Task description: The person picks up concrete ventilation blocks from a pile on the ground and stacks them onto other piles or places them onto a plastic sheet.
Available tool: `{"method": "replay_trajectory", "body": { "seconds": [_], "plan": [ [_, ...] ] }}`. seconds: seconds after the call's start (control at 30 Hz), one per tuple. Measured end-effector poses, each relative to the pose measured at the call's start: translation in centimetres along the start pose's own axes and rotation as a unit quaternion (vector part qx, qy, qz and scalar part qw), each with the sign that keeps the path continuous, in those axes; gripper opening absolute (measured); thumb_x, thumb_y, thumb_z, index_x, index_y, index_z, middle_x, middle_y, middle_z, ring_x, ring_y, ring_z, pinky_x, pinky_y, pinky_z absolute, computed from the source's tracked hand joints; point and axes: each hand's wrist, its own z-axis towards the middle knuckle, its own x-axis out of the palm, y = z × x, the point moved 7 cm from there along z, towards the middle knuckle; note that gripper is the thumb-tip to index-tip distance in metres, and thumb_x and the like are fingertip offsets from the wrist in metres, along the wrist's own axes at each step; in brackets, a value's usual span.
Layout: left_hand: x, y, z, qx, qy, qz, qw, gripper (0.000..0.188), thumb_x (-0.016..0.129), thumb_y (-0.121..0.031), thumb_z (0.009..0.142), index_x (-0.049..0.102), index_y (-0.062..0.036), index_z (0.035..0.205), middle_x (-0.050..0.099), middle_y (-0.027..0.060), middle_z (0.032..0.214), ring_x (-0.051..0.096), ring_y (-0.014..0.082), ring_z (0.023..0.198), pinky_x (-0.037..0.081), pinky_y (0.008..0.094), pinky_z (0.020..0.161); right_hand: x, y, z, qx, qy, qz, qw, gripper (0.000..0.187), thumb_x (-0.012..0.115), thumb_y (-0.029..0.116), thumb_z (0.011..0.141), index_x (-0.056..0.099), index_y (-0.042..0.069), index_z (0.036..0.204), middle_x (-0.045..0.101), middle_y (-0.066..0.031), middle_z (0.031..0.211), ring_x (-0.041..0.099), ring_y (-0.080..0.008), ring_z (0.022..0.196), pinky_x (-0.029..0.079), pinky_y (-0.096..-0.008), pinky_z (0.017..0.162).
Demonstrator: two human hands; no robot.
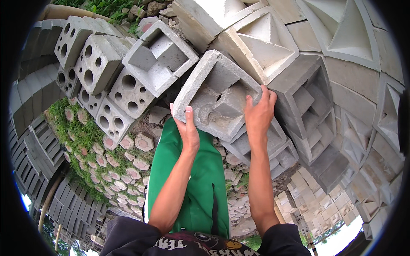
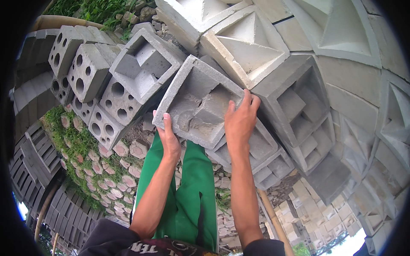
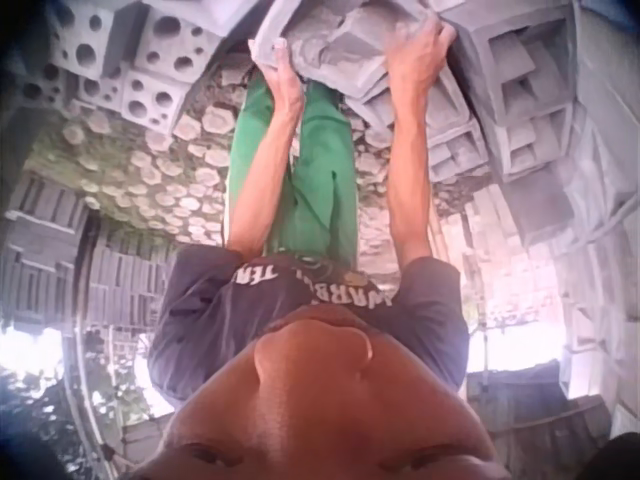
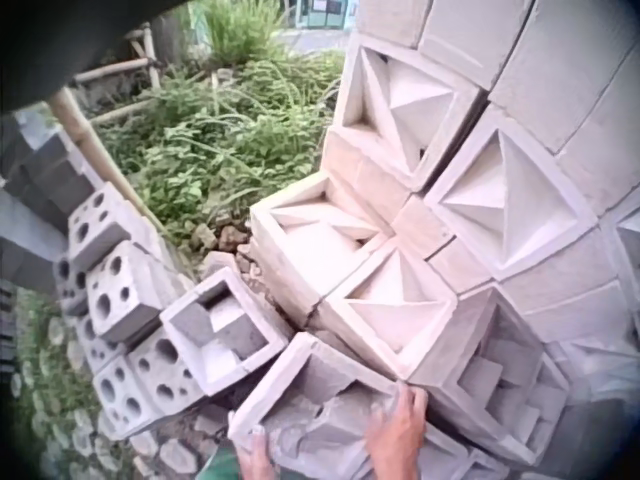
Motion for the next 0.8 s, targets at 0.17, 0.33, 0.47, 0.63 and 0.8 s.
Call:
{"method": "replay_trajectory", "body": {
  "seconds": [0.17, 0.33, 0.47, 0.63, 0.8],
  "plan": [
    [-0.6, 0.6, 0.5, 0.047, -0.033, -0.006, 0.998, 0.082, 0.058, -0.038, 0.094, 0.015, 0.0068, 0.147, 0.036, 0.0171, 0.143, 0.037, 0.0222, 0.128, 0.027, 0.0334, 0.108, -0.2, 0.8, 0.0, 0.003, 0.003, -0.022, 1.000, 0.046, 0.061, 0.005, 0.085, 0.043, -0.004, 0.126, 0.046, -0.0227, 0.118, 0.057, -0.0441, 0.102, 0.047, -0.0483, 0.086],
    [-1.6, -1.2, 1.6, 0.062, -0.028, 0.025, 0.997, 0.078, 0.056, -0.044, 0.094, 0.023, 0.0035, 0.147, 0.043, 0.0147, 0.138, 0.043, 0.0216, 0.124, 0.031, 0.0328, 0.106, 0.0, 1.1, -1.9, 0.046, 0.054, -0.015, 0.997, 0.042, 0.063, 0.007, 0.084, 0.044, -0.005, 0.121, 0.047, -0.0215, 0.113, 0.055, -0.0437, 0.101, 0.047, -0.0492, 0.085],
    [-2.8, -2.0, 3.8, 0.036, 0.007, -0.046, 0.998, 0.074, 0.061, -0.038, 0.091, 0.032, 0.0082, 0.141, 0.050, 0.0138, 0.130, 0.048, 0.0191, 0.116, 0.035, 0.0312, 0.102, -0.2, 2.9, -2.4, 0.020, 0.139, -0.134, 0.981, 0.046, 0.070, 0.020, 0.082, 0.048, -0.004, 0.113, 0.049, -0.0190, 0.104, 0.054, -0.0413, 0.100, 0.046, -0.0488, 0.083],
    [-3.8, 0.7, 4.9, -0.018, 0.040, -0.109, 0.993, 0.063, 0.058, -0.043, 0.092, 0.042, 0.0024, 0.133, 0.053, 0.0129, 0.126, 0.052, 0.0209, 0.112, 0.041, 0.0340, 0.098, 3.7, 0.6, 2.8, 0.059, 0.376, 0.154, 0.912, 0.093, 0.043, 0.075, 0.084, 0.051, -0.008, 0.124, 0.049, -0.0241, 0.134, 0.044, -0.0305, 0.128, 0.035, -0.0393, 0.105],
    [-3.5, 4.0, 5.8, -0.026, 0.081, -0.199, 0.976, 0.078, 0.045, -0.065, 0.090, 0.039, -0.0030, 0.137, 0.050, 0.0137, 0.131, 0.051, 0.0240, 0.118, 0.038, 0.0383, 0.103, 9.7, -0.3, 5.2, 0.144, 0.457, 0.262, 0.837, 0.106, 0.022, 0.083, 0.083, 0.044, -0.006, 0.136, 0.045, -0.0200, 0.140, 0.041, -0.0285, 0.130, 0.028, -0.0372, 0.110]
  ]
}}
